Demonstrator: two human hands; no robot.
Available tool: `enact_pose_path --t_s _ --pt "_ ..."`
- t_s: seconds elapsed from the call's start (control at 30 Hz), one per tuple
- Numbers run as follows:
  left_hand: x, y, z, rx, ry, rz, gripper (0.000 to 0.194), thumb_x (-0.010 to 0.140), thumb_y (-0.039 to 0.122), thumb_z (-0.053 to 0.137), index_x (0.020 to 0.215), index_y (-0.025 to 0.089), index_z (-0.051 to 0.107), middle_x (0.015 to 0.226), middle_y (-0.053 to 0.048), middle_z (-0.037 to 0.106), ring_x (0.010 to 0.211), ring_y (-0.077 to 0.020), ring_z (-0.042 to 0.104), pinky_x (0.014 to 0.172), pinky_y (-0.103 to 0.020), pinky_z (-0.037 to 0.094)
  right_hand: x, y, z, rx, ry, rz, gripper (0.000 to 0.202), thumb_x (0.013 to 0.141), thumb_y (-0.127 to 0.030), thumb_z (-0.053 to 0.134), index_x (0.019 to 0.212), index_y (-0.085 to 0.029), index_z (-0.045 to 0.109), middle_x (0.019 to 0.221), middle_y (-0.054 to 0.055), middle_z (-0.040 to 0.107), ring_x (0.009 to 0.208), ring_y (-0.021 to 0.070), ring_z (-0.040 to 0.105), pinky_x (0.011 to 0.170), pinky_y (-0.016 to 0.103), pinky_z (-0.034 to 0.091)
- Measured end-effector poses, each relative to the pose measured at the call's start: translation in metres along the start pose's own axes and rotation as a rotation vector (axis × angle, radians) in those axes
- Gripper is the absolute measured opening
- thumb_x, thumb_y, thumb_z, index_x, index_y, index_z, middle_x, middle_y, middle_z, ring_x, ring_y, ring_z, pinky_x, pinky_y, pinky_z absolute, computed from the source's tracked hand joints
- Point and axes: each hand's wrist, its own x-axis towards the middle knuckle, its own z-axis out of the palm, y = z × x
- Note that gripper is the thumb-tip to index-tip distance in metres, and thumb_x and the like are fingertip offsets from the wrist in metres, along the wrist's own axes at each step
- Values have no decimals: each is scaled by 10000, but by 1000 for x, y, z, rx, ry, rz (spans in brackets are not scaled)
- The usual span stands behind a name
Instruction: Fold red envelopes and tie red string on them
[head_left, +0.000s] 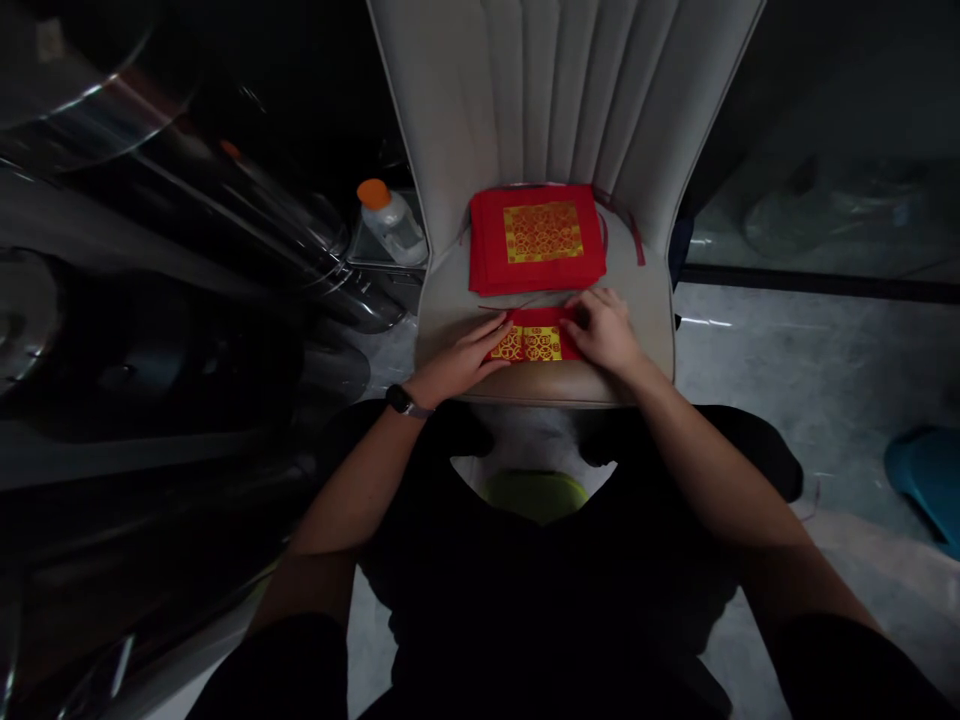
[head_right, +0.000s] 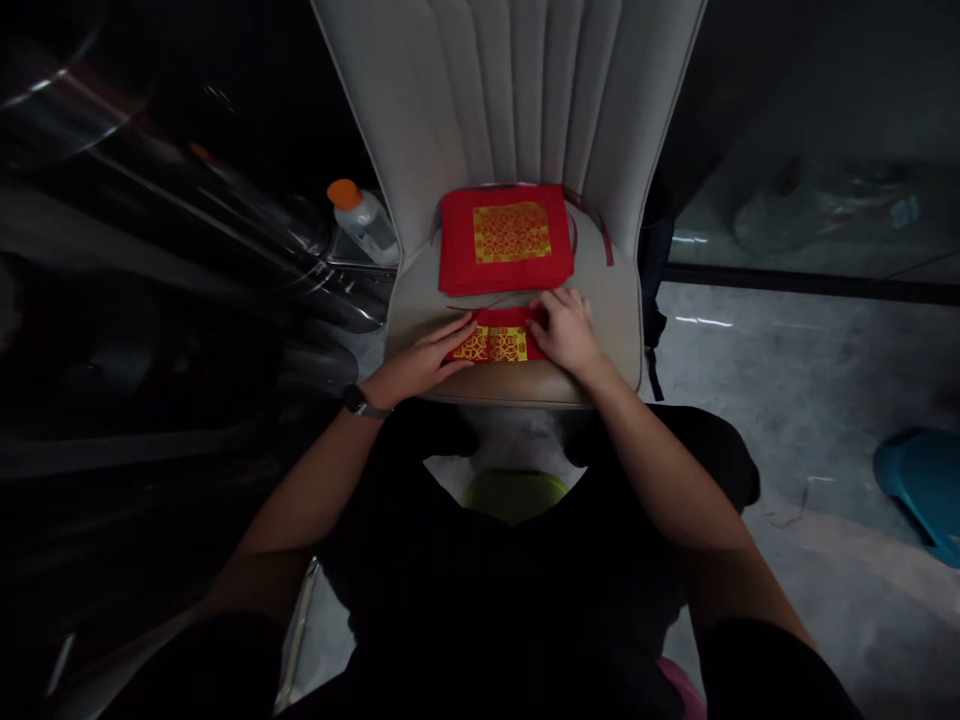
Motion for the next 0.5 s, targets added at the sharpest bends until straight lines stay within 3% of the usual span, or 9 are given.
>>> enact_pose_path --t_s 0.13,0.27,0.37,0.43,0.5 --pt "5 2 7 37 54 -16 664 1085 389 627 1697 206 445 1797 -152 378 1622 -295 454 1338 -473 381 10 8 5 324 42 119 201 879 -287 667 1061 -215 709 978 70 757 884 254 705 880 430 587" --pt "11 21 7 223 167 -91 574 1024 531 723 1482 189 672 1586 -159 616 1434 -396 552 1211 -573 445 13 15 12 462 95 234 312 808 -327 753 1091 -203 715 856 21 716 778 216 676 760 365 559" --pt "18 43 5 337 159 -91 307 1070 319 640 1335 200 740 1456 -143 672 1319 -379 577 1085 -549 485 13 15 12 463 98 253 311 812 -343 767 1086 -200 727 832 14 716 747 203 671 737 352 545" --pt "24 54 4 394 84 -11 326 1083 189 542 1348 211 731 1397 -135 691 1286 -364 587 1042 -534 483 13 14 10 461 99 256 271 821 -346 761 1050 -204 730 832 18 724 746 202 679 729 348 544" --pt "29 61 3 416 35 25 316 1086 215 556 1355 202 723 1336 -144 699 1267 -365 594 1025 -528 481 13 12 9 470 88 260 244 824 -345 752 1024 -207 729 832 22 729 753 205 685 727 348 548"
